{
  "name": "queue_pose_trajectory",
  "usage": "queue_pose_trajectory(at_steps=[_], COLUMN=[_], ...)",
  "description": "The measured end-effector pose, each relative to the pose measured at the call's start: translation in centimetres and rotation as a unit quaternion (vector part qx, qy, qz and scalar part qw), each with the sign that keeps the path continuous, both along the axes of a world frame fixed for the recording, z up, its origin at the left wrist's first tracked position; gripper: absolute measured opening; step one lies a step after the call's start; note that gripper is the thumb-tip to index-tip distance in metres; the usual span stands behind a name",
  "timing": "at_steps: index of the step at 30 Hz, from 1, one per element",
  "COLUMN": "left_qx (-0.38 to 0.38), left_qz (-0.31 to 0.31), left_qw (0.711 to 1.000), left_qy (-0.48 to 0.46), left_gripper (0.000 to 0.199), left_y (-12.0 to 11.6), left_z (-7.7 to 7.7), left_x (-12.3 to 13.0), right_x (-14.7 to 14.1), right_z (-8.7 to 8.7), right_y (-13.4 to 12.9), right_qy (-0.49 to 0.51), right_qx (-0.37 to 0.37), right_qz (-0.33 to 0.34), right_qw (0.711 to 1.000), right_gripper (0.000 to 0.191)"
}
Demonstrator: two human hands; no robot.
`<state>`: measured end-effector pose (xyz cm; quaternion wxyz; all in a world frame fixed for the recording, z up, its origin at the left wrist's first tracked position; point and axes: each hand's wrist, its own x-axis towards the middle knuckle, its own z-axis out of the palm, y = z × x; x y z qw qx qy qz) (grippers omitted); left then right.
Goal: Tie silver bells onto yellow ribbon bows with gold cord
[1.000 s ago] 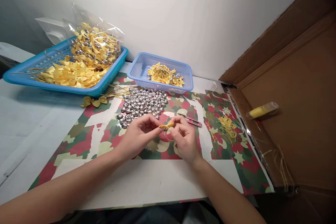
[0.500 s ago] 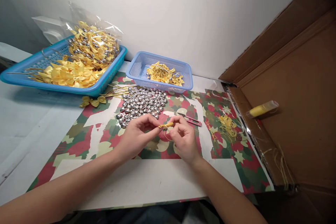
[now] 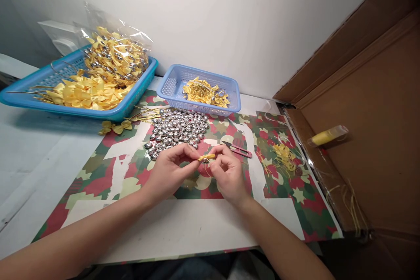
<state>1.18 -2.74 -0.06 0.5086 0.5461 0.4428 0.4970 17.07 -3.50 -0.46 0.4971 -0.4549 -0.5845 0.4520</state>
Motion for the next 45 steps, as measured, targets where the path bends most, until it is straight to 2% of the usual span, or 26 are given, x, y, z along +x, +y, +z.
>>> queue_pose_trajectory(at_steps=[11,15,22,30,35,38,42,45], left_qx=[0.061,0.104,0.153,0.148,0.133,0.125,0.153,0.173], left_qz=[0.012,-0.004,0.017,0.014,0.018,0.019,0.001,0.011], left_qw=[0.995,0.989,0.983,0.988,0.989,0.989,0.984,0.979], left_qy=[0.073,0.103,0.096,0.051,0.067,0.081,0.097,0.105], left_gripper=[0.009,0.01,0.01,0.014,0.013,0.013,0.015,0.016], left_y=[-0.3,-0.6,-0.6,-0.6,-0.7,-0.7,-0.7,-0.6], left_z=[-0.3,-0.4,-0.4,-0.5,-0.1,-0.1,-0.4,-0.6], left_x=[-0.2,-0.2,-0.3,-0.6,-0.5,-0.6,-0.8,-0.9], right_x=[-0.3,-0.2,0.1,1.4,1.9,1.8,1.7,1.8], right_z=[-0.3,-0.3,-0.4,0.9,1.0,0.7,0.4,0.5], right_y=[-0.4,-0.3,-0.1,0.3,0.8,0.9,0.9,0.8], right_qy=[-0.027,-0.042,-0.06,-0.139,-0.152,-0.174,-0.173,-0.165], right_qx=[0.032,0.044,0.07,0.218,0.243,0.277,0.305,0.297], right_qz=[-0.003,-0.001,0.017,0.019,0.022,0.016,-0.004,-0.007], right_qw=[0.999,0.998,0.996,0.966,0.958,0.945,0.936,0.94], right_gripper=[0.029,0.03,0.028,0.017,0.028,0.025,0.015,0.022])
